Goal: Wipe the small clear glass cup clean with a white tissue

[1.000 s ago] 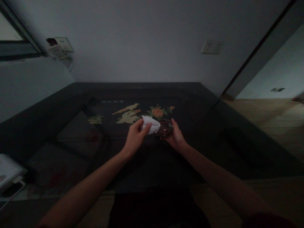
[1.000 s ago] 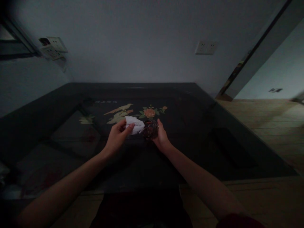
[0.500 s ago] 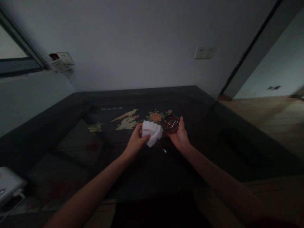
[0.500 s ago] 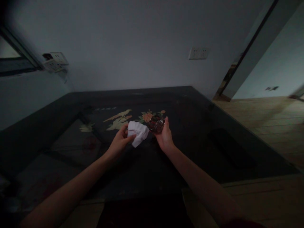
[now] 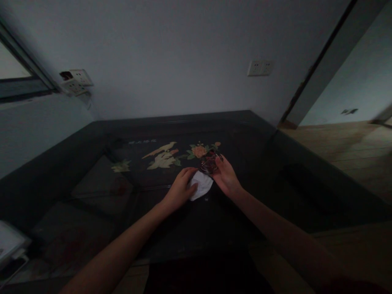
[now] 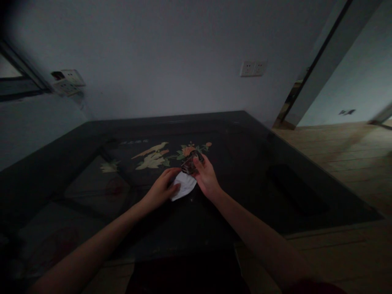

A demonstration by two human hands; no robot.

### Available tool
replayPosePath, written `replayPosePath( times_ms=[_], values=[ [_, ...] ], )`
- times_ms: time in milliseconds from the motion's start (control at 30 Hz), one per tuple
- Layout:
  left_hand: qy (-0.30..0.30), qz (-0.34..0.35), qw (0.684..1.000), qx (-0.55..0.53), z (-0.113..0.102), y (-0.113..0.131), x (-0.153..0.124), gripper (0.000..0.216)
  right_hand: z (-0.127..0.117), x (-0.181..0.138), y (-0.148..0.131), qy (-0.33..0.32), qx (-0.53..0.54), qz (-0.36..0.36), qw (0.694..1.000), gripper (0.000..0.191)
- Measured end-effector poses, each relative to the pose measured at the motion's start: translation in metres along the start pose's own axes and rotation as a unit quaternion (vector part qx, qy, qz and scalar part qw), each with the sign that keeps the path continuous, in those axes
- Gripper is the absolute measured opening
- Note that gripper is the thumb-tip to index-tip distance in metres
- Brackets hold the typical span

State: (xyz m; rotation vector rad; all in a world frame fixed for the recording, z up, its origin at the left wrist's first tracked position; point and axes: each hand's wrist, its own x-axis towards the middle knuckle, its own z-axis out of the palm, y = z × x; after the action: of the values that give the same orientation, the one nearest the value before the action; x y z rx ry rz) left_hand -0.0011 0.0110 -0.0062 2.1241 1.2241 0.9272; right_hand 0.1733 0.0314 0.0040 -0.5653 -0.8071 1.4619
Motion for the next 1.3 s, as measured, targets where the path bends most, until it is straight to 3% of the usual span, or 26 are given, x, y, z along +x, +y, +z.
replayPosePath(
  times_ms=[200,433,600,800,1000,1133,1200,1300],
  values=[
    [0.047,0.027,0.998,-0.026,-0.004,0.008,0.001,0.050,0.002,-0.003,0.004,-0.008,-0.015,-0.011,1.000,0.048],
    [0.060,-0.061,0.987,-0.136,0.003,0.027,-0.004,0.073,0.013,-0.011,0.006,-0.028,-0.048,-0.038,0.998,0.057],
    [0.114,-0.023,0.976,-0.185,0.003,0.032,-0.006,0.077,0.020,-0.020,0.010,-0.066,-0.092,-0.064,0.992,0.069],
    [0.119,-0.029,0.953,-0.277,-0.002,0.036,-0.004,0.086,0.024,-0.028,0.004,-0.098,-0.142,-0.064,0.983,0.057],
    [0.156,-0.094,0.900,-0.396,-0.006,0.032,0.004,0.069,0.023,-0.021,-0.007,-0.139,-0.208,-0.037,0.967,0.046],
    [0.177,-0.131,0.863,-0.454,-0.006,0.021,0.007,0.053,0.001,0.000,-0.011,-0.064,-0.263,-0.011,0.963,0.049],
    [0.185,-0.143,0.832,-0.503,-0.005,0.018,0.008,0.053,-0.012,0.008,-0.010,-0.056,-0.348,-0.010,0.936,0.045],
    [0.172,-0.163,0.787,-0.569,-0.005,0.017,0.007,0.049,-0.026,0.012,-0.006,-0.104,-0.488,0.007,0.867,0.041]
  ],
)
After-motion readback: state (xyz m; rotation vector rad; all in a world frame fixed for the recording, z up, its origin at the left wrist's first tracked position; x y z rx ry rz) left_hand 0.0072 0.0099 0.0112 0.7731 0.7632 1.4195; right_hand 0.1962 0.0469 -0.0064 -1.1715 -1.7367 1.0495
